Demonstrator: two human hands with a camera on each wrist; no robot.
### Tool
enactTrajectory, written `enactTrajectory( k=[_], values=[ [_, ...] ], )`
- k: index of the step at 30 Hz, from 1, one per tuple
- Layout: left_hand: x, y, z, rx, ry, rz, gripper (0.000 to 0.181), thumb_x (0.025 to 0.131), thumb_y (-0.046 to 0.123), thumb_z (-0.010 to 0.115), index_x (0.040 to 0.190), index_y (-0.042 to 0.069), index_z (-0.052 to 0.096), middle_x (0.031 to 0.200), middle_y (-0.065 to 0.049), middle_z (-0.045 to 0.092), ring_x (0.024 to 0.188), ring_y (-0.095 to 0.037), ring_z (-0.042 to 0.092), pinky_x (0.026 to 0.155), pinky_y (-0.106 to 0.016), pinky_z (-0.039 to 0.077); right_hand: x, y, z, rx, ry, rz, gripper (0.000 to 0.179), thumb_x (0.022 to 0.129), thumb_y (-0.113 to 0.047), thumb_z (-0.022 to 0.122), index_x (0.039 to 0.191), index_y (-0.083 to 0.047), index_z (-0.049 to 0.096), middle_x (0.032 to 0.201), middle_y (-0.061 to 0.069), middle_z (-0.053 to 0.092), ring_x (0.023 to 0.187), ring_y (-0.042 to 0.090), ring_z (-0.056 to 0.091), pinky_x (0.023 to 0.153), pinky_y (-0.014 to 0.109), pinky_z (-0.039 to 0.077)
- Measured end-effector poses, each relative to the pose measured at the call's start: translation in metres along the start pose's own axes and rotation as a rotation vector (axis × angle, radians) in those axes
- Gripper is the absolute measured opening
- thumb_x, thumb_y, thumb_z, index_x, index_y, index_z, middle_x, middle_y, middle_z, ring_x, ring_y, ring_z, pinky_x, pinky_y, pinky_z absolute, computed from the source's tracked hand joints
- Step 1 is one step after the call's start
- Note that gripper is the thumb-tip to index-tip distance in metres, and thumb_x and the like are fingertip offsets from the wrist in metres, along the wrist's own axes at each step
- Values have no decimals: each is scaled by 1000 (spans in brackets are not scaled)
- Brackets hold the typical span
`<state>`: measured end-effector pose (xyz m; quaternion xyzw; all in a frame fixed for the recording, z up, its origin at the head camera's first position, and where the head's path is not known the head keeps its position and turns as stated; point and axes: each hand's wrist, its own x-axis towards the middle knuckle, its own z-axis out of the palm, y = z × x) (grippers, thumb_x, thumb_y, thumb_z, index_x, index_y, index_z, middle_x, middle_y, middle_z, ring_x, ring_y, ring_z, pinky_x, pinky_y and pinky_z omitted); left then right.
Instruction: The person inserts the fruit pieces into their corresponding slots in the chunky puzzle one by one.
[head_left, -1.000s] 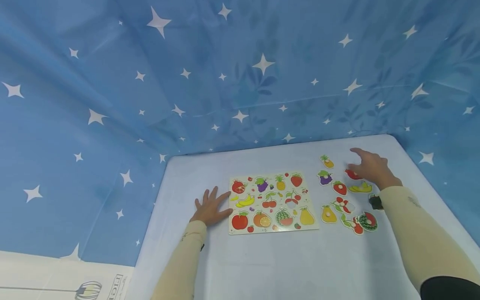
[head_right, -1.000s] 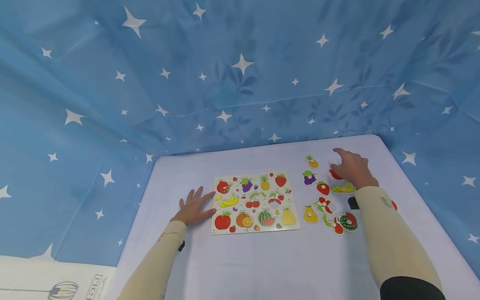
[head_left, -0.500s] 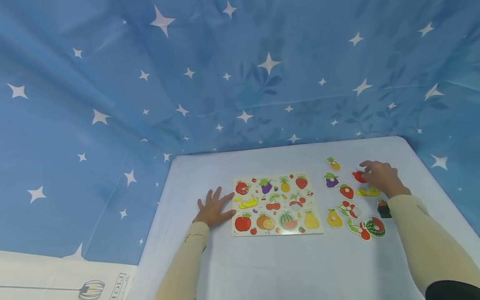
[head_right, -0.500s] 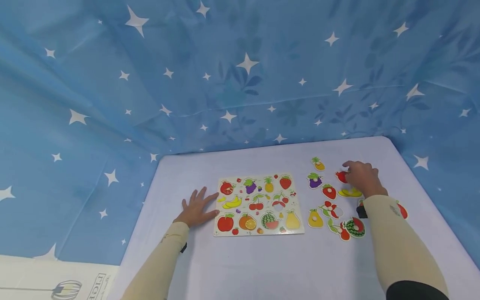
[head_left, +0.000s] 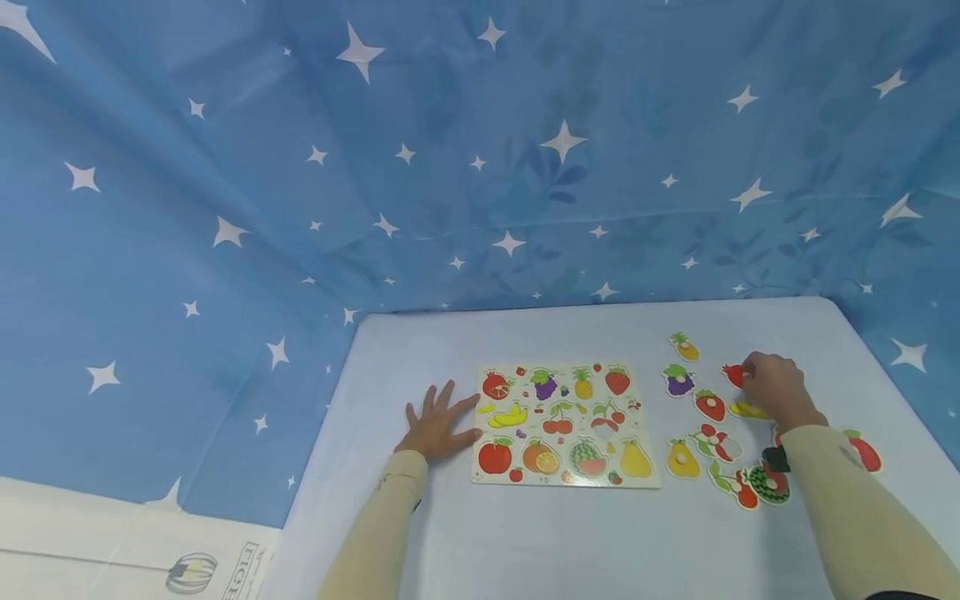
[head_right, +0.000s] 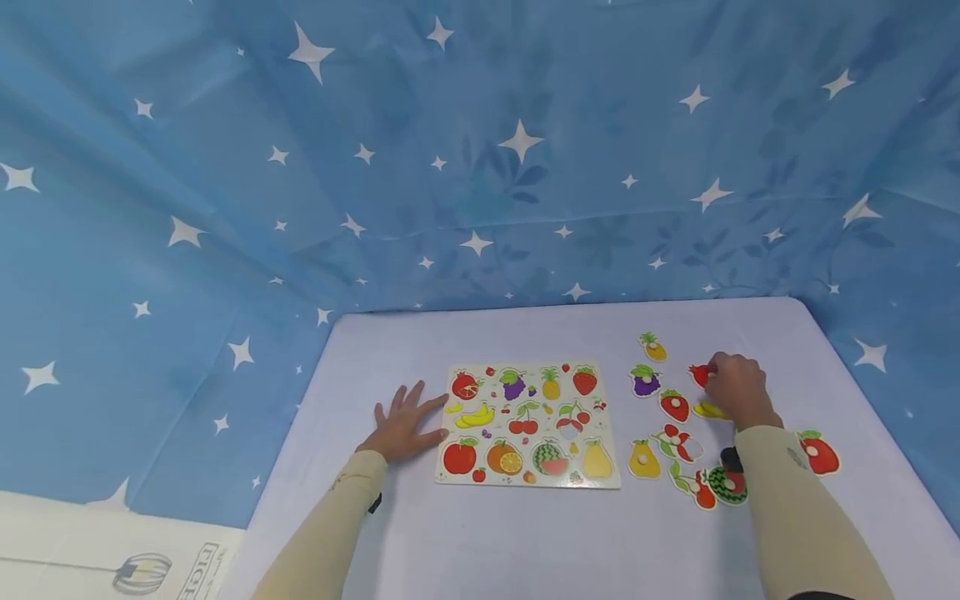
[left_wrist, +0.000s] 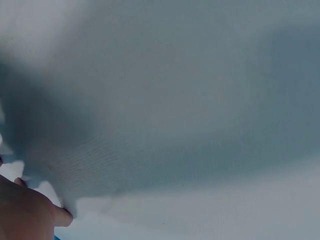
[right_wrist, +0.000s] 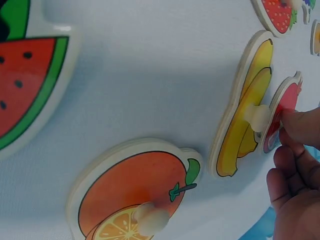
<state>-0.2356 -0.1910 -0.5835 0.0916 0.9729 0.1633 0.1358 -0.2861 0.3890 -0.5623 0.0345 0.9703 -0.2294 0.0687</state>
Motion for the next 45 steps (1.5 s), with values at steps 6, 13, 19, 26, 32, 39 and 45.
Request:
enactTrajectory(
  k=[6,13,19,26,32,39,45],
  values=[
    [0,-2,3,1,9,2,75,97,64,66,165,41,43,179,-9,15,163,-44,5,119,-80,5,-1,-3,-8,5,20,-13,30,96,6,67,116,24,55,109,43,61,96,54,58,91,69,52],
    [3,-4,3,25,5,-6,75,97,66,65,165,44,42,179,-7,13,163,-42,4,119,-80,5,3,-25,-8,32,37,-24,28,98,3,67,114,23,55,105,41,61,94,52,58,89,67,53],
    [1,-3,1,29,-10,-23,75,97,65,65,165,44,41,180,-7,12,163,-42,3,119,-79,4,12,-57,8,70,26,-71,26,101,-1,67,113,21,58,104,37,64,95,49,60,90,66,54],
    [-1,1,-4,48,-18,-13,74,98,65,64,165,42,41,179,-9,13,163,-44,5,119,-80,6,23,-104,28,79,12,-162,19,101,-1,66,105,17,63,92,28,66,79,36,62,77,54,59],
    [3,-1,-1,60,-9,0,74,98,65,64,165,42,43,179,-9,15,162,-45,7,117,-82,9,28,-146,49,65,38,-249,17,101,-1,68,104,16,66,93,27,67,82,37,61,77,53,57],
    [9,-5,5,89,-16,-10,75,98,67,64,165,45,40,180,-7,13,163,-43,6,118,-80,9,33,-188,72,105,27,-364,14,102,-1,67,100,13,67,90,23,67,80,35,64,75,53,58],
    [8,-4,1,96,-22,-18,75,98,68,64,165,46,39,180,-6,12,163,-42,5,119,-80,9,35,-227,95,112,-12,-406,13,103,-3,67,97,9,67,88,19,65,82,34,60,78,52,55]
  ],
)
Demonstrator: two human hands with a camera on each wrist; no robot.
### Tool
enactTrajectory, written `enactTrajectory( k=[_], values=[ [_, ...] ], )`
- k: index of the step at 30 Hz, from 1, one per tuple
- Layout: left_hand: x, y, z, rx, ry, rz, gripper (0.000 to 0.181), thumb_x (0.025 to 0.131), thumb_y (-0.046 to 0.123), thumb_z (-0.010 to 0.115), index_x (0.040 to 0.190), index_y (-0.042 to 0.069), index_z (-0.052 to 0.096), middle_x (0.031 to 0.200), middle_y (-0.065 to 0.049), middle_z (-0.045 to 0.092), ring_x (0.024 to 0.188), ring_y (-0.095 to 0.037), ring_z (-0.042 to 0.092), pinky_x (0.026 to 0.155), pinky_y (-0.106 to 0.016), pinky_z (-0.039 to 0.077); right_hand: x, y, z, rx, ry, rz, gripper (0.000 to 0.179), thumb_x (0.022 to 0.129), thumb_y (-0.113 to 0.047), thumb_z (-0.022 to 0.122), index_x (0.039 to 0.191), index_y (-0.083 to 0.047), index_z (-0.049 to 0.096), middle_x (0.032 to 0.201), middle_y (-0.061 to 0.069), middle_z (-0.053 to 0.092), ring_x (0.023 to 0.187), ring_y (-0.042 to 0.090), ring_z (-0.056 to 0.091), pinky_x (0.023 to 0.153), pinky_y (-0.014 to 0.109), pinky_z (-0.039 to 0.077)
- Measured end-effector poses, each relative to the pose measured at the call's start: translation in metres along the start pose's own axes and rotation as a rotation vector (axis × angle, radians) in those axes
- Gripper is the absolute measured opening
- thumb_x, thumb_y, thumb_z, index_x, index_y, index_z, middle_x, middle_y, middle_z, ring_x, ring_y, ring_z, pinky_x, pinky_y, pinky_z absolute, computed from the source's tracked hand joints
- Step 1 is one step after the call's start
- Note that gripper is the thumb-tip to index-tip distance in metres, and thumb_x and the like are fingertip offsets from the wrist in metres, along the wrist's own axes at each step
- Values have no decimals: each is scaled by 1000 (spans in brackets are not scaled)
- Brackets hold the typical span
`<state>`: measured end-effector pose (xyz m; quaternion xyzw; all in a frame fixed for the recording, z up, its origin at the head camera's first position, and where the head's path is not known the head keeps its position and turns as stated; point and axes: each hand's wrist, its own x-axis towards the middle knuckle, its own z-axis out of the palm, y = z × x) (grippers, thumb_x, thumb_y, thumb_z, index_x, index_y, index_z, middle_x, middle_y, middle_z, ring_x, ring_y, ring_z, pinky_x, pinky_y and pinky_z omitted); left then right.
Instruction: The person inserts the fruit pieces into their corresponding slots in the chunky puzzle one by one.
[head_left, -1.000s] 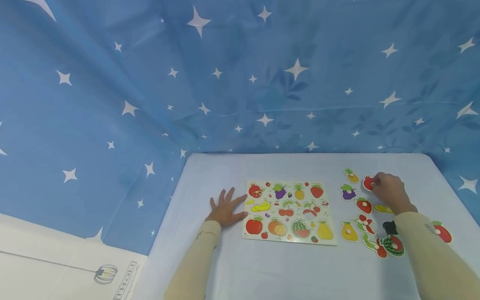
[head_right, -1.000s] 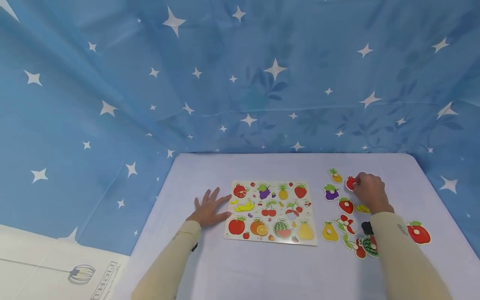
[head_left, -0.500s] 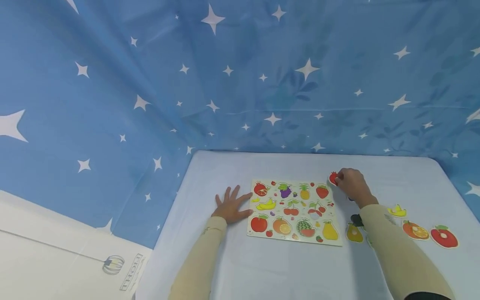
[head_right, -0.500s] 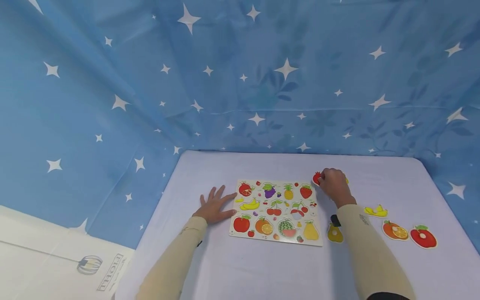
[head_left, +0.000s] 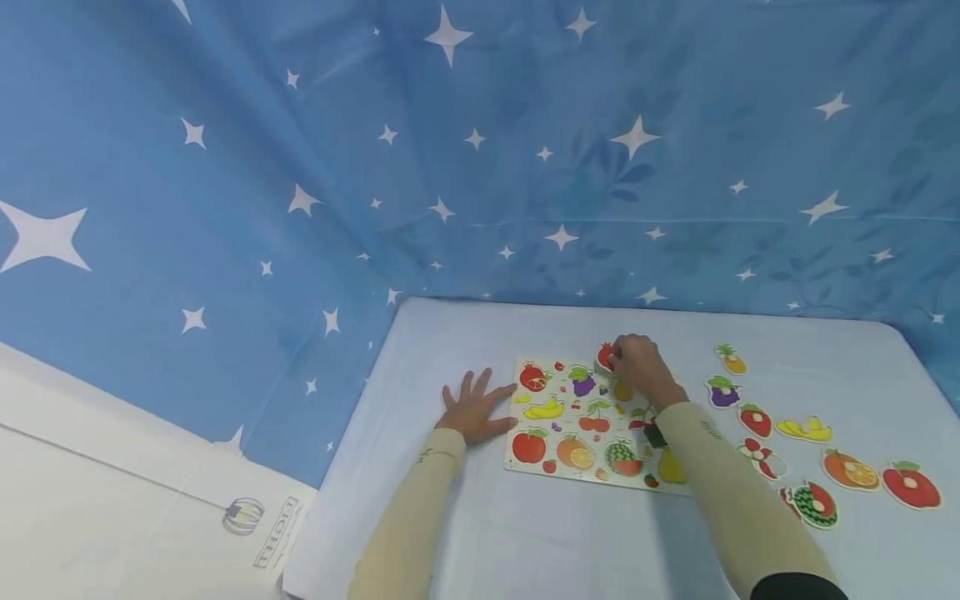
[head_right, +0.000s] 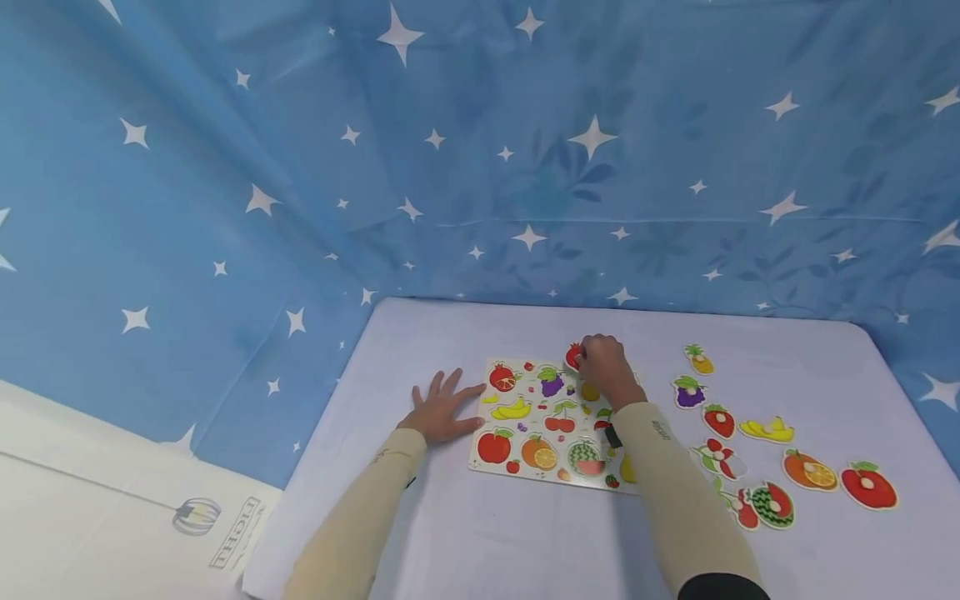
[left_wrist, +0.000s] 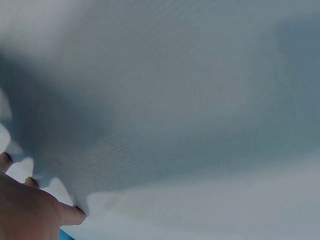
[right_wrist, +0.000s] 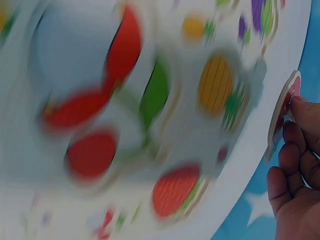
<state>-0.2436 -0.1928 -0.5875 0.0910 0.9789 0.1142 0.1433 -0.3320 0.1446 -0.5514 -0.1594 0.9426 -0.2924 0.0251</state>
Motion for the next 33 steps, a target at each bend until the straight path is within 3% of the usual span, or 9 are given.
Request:
enactTrajectory(
  k=[6,19,27,33],
  values=[
    [-1,1,-4,1,-12,-3,75,98,68,64,166,45,39,180,-6,11,163,-43,4,118,-81,9,11,-35,29,14,-32,-90,17,102,0,68,85,2,66,79,12,60,72,27,56,68,47,51],
    [1,1,-1,29,-8,1,73,99,70,61,165,48,38,180,-6,13,163,-43,6,118,-81,11,18,-86,80,-36,-148,-120,10,101,-4,73,92,-2,69,84,6,62,82,26,55,81,44,54],
    [-3,3,-5,2,0,16,72,100,66,62,165,43,42,179,-9,16,162,-45,8,117,-82,10,20,-94,95,-41,-83,-150,6,98,-1,75,93,0,71,85,8,65,83,27,59,88,46,55],
    [-2,2,-5,27,1,10,72,100,68,60,165,46,39,179,-7,15,163,-43,7,118,-81,11,24,-94,99,-39,-46,-138,5,99,-1,74,97,4,72,86,10,66,85,29,61,89,47,56]
  ],
)
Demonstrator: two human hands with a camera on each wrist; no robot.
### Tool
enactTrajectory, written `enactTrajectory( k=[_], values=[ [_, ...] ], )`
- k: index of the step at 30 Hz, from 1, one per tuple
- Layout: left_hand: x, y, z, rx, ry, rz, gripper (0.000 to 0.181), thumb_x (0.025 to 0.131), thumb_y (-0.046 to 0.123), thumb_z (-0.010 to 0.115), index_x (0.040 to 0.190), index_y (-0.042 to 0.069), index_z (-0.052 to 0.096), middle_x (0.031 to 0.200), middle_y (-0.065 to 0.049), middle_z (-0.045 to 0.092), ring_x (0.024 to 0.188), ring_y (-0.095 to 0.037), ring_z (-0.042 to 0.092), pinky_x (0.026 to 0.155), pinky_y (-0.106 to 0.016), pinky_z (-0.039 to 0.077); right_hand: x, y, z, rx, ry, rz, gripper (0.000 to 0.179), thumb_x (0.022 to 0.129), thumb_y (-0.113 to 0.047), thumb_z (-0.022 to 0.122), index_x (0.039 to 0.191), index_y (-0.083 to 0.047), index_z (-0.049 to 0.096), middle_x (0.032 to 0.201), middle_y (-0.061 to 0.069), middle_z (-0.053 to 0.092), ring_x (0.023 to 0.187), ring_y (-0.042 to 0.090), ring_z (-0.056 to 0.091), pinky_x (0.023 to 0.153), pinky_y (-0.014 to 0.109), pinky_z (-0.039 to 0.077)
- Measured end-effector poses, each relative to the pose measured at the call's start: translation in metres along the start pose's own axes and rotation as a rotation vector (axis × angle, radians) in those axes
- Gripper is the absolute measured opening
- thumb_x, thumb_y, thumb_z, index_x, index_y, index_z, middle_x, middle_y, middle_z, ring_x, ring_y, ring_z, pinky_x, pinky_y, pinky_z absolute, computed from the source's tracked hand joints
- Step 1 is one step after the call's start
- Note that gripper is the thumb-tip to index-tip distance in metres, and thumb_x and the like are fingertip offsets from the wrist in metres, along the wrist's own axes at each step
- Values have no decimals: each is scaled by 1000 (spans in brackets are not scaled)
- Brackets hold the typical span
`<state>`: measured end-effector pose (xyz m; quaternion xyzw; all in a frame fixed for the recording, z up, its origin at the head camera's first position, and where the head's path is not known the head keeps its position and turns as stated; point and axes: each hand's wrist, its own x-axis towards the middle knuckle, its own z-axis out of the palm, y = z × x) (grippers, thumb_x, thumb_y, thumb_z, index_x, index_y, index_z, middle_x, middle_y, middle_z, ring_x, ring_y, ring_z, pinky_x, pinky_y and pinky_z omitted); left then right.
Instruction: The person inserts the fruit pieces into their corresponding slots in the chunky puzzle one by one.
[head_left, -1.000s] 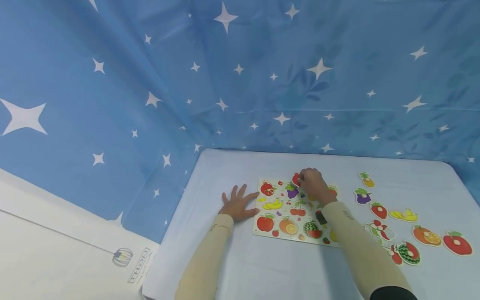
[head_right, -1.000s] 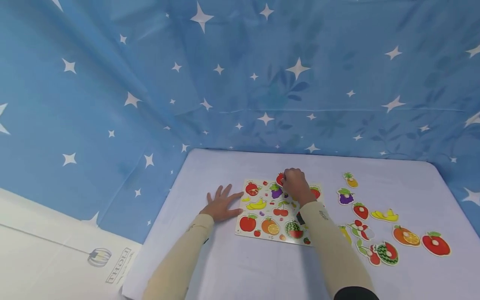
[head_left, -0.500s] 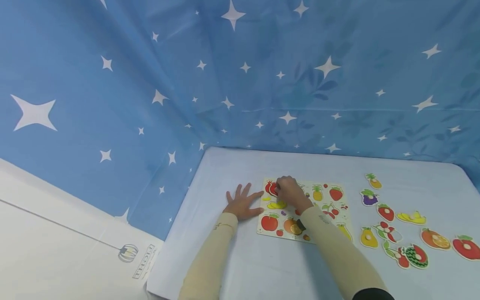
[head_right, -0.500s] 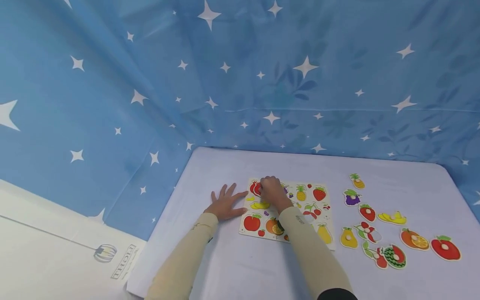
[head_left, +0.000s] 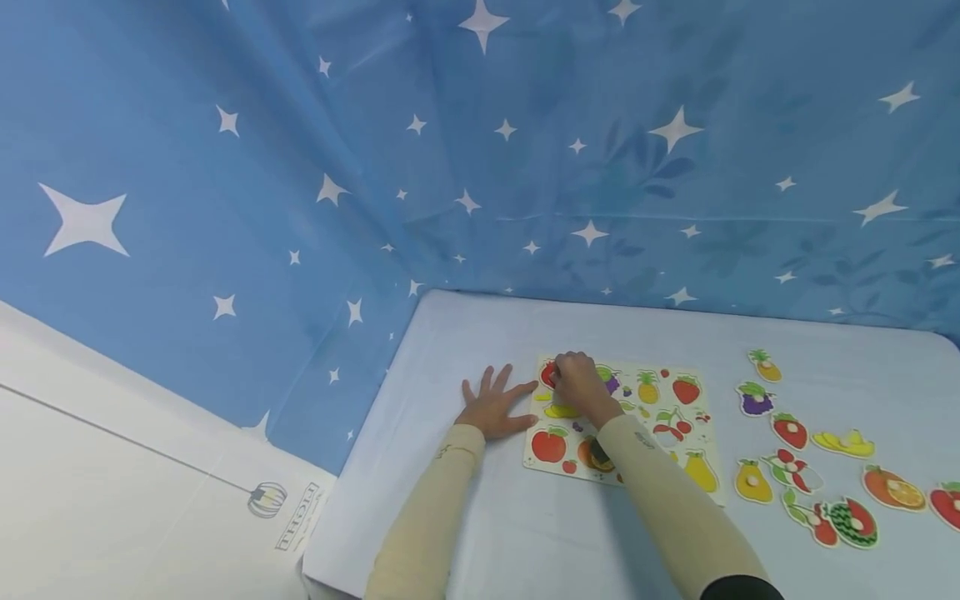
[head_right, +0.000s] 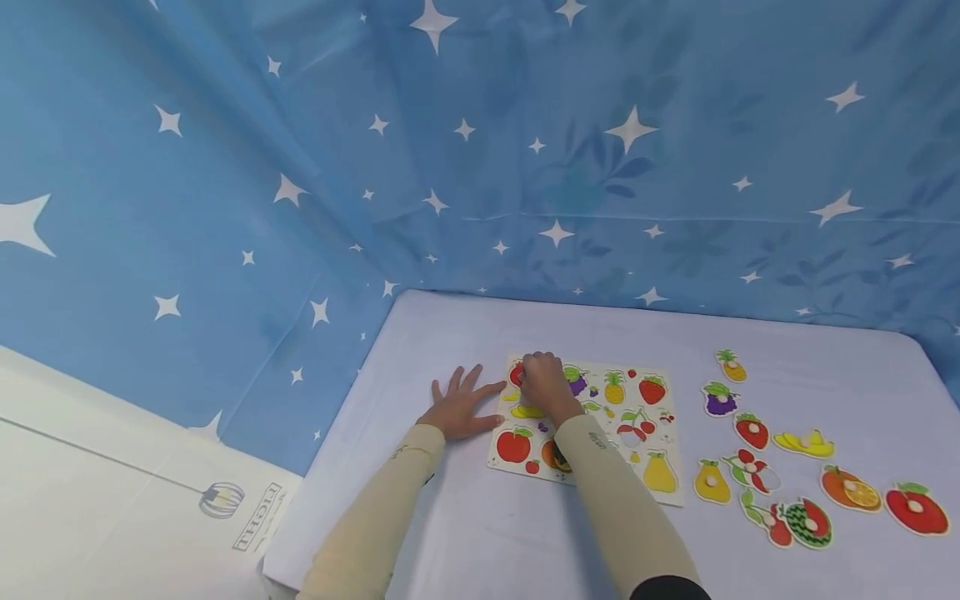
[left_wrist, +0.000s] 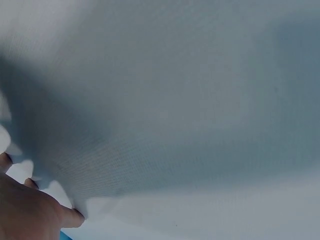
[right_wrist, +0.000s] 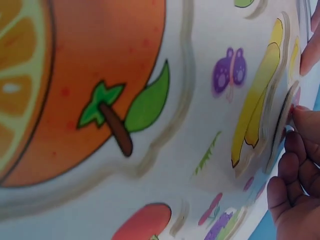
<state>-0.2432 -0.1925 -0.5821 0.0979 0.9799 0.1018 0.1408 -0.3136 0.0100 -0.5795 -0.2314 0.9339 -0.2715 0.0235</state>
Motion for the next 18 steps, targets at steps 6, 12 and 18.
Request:
enactTrajectory(
  k=[6,12,18],
  values=[
    [9,11,6,-22,-4,28,72,100,69,61,165,47,39,180,-7,13,163,-43,5,117,-82,9,-7,8,-7,14,9,41,6,99,0,72,96,4,70,84,10,65,85,30,61,89,47,57],
    [15,14,5,-28,-10,66,73,100,68,60,166,46,38,180,-9,12,162,-45,4,117,-82,9,-8,11,-13,-58,7,82,11,100,-8,75,102,1,68,91,11,65,92,33,60,95,54,51],
    [8,1,11,16,14,17,72,100,68,60,166,47,38,179,-7,14,162,-44,8,116,-83,12,-8,10,-6,-161,63,13,75,97,-47,79,149,-1,55,143,31,55,132,51,52,109,72,36]
  ],
)
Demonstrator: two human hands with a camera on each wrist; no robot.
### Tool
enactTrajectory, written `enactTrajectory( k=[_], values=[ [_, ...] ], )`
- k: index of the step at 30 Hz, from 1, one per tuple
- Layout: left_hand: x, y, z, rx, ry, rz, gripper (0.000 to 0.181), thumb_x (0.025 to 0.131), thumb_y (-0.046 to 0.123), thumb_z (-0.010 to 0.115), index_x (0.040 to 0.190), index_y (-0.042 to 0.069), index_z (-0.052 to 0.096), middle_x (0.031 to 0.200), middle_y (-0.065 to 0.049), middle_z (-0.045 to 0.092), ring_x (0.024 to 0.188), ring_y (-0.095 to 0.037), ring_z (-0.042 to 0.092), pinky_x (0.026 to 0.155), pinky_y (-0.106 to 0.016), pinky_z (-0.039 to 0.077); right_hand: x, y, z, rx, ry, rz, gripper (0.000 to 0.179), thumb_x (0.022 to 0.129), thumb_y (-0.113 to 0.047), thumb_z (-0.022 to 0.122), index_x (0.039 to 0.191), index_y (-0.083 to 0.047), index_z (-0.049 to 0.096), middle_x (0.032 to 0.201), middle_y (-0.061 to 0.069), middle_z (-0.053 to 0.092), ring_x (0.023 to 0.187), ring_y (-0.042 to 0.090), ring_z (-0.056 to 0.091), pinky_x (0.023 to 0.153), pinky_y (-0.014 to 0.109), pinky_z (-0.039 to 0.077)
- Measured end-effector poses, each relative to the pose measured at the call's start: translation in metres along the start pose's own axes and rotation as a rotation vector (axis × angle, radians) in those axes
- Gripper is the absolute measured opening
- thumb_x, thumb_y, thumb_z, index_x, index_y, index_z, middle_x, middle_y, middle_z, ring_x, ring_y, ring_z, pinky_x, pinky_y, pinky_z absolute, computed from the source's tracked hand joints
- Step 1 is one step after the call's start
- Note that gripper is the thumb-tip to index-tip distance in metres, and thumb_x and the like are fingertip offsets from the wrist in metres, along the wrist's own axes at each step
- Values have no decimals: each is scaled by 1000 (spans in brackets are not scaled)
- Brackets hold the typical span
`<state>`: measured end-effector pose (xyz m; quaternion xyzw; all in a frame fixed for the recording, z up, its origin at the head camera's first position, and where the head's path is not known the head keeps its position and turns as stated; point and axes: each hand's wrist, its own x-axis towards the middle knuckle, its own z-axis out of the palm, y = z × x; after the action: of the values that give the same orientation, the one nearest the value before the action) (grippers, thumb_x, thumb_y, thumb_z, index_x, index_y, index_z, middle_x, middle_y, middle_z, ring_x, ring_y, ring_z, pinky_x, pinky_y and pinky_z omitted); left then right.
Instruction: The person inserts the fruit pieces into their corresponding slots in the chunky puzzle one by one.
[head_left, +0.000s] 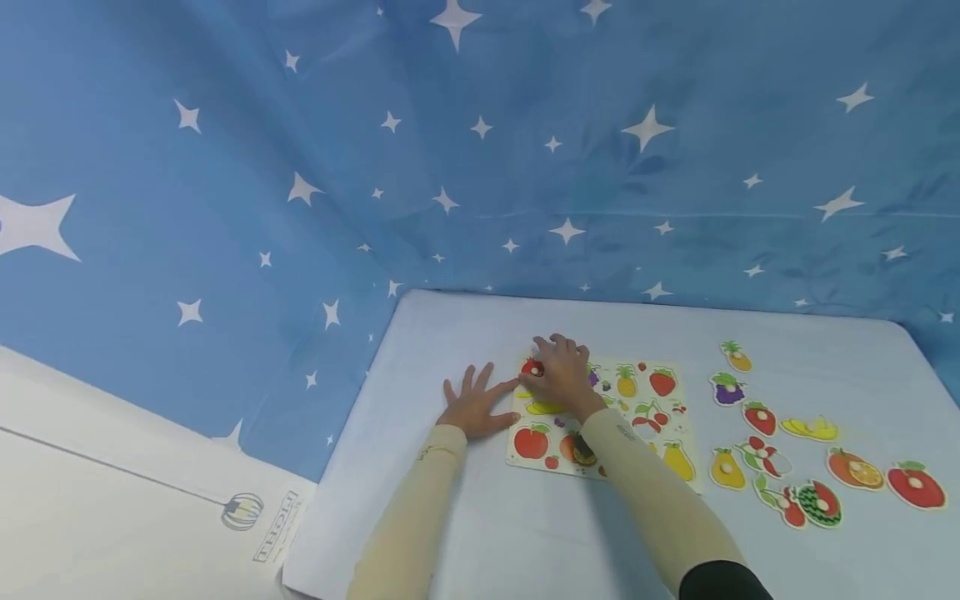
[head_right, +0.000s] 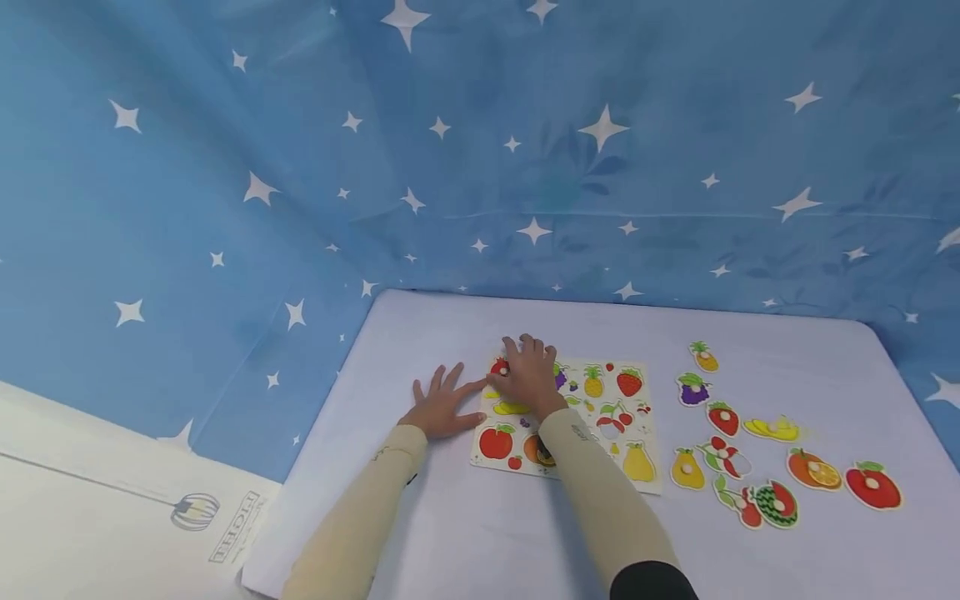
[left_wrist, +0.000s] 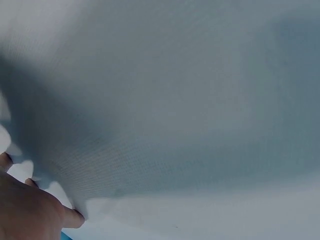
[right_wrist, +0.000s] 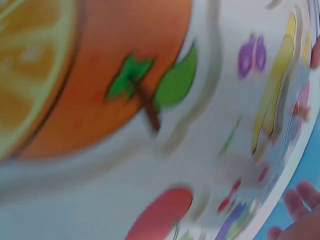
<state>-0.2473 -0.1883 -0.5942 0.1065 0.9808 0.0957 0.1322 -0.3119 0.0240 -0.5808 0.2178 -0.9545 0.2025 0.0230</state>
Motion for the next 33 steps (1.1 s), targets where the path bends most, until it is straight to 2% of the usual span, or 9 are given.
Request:
enactTrajectory(
  k=[2,5,7,13,20,26,33],
  values=[
    [-2,-3,-2,3,-4,-6,72,100,67,61,166,47,38,179,-8,13,162,-44,8,116,-83,12,1,3,-3,13,1,13,90,94,-55,79,159,-3,46,156,32,45,142,53,43,114,75,29],
    [-4,-1,-3,-41,-10,26,72,100,66,62,165,43,41,179,-11,15,161,-47,9,115,-84,11,-6,17,-10,31,-7,68,96,92,-55,81,162,-4,41,163,32,36,149,52,34,117,77,20],
    [-3,2,0,-35,-17,33,73,100,68,60,166,44,40,179,-10,14,161,-46,8,116,-83,12,-13,29,-17,45,-2,93,97,91,-53,83,162,-3,40,164,33,33,150,53,32,118,78,17],
    [0,0,8,-23,-8,-10,75,98,70,60,165,47,39,179,-7,13,162,-44,6,117,-82,10,-27,59,-33,67,32,105,95,94,-53,80,162,-1,39,165,35,30,149,55,32,116,80,17],
    [2,-13,13,-54,19,-7,77,96,71,61,165,47,39,180,-7,12,162,-43,4,117,-83,7,-42,89,-52,77,62,129,93,96,-51,77,162,2,37,164,38,27,147,59,31,114,83,14],
    [0,-13,8,-80,6,-4,76,97,69,63,165,45,40,180,-8,12,162,-45,4,116,-83,6,-64,120,-70,88,90,150,91,97,-49,77,161,3,37,163,39,27,146,61,30,113,84,14],
    [-5,-5,0,-82,-12,-7,75,98,67,62,166,43,39,180,-9,11,162,-44,3,117,-83,5,-97,158,-92,94,107,216,91,96,-45,78,159,6,37,161,44,27,145,63,28,109,87,14]
  ],
)
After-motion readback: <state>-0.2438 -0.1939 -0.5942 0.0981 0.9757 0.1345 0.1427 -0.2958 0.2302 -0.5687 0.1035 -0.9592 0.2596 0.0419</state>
